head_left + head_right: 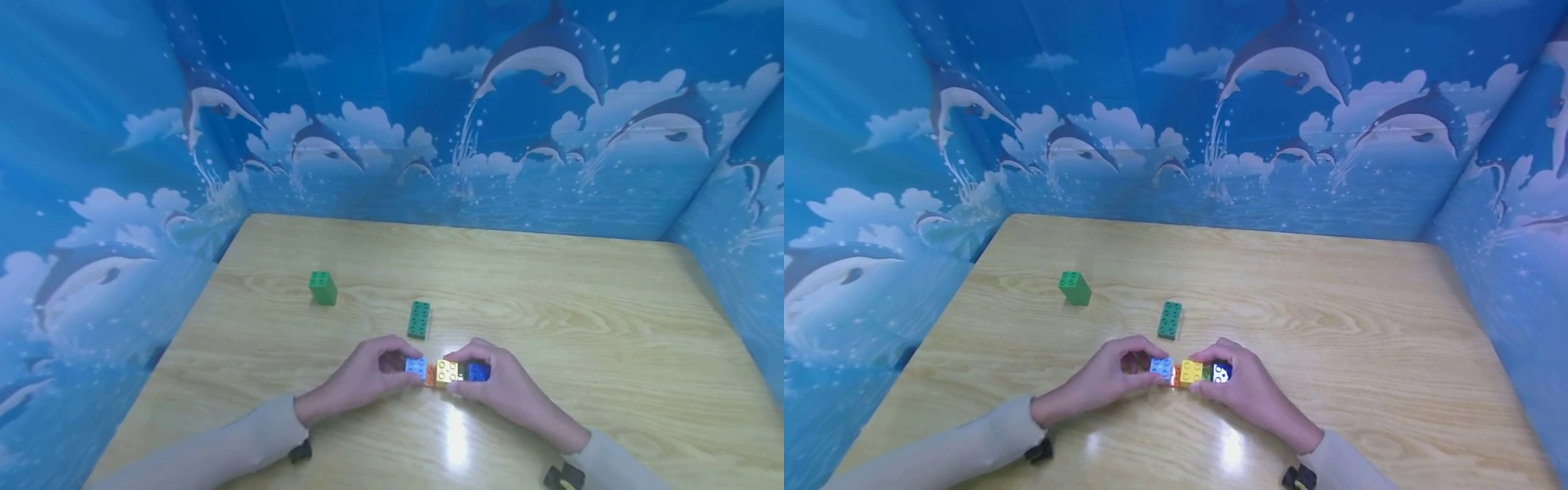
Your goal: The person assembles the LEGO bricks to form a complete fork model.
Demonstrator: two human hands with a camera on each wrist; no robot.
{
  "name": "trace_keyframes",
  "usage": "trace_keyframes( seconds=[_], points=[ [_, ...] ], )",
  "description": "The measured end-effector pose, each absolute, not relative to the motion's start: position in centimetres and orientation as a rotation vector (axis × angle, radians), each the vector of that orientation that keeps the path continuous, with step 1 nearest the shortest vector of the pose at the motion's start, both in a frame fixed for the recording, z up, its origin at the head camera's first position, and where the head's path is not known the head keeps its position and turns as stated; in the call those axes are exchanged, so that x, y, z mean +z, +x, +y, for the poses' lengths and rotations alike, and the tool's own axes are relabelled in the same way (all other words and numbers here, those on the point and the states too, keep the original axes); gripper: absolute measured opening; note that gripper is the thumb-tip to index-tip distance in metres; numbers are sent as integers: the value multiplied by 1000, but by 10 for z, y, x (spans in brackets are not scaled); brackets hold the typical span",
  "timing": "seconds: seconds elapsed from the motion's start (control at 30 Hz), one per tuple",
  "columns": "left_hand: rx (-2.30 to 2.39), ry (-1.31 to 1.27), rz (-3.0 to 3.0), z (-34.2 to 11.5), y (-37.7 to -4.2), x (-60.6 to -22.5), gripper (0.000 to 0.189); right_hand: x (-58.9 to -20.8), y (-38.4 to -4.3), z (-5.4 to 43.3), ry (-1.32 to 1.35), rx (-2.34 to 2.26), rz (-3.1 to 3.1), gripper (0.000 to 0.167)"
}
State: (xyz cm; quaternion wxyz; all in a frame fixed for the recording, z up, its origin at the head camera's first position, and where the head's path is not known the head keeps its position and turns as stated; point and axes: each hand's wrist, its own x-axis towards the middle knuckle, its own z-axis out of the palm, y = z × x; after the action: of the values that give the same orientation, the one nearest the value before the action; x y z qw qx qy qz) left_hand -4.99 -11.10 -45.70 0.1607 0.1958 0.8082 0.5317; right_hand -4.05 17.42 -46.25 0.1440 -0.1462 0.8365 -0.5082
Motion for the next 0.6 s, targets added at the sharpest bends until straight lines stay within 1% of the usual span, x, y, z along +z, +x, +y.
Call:
trace_keyframes(
  seconds=[0.33, 0.6],
  points=[
    [1527, 494, 2235, -114, -54, -459, 30, -463, -41, 173, -425, -1487, 2401, 36],
    [1565, 533, 2203, -113, -51, -463, 31, -462, -39, 173, -416, -1468, 2406, 36]
  ],
)
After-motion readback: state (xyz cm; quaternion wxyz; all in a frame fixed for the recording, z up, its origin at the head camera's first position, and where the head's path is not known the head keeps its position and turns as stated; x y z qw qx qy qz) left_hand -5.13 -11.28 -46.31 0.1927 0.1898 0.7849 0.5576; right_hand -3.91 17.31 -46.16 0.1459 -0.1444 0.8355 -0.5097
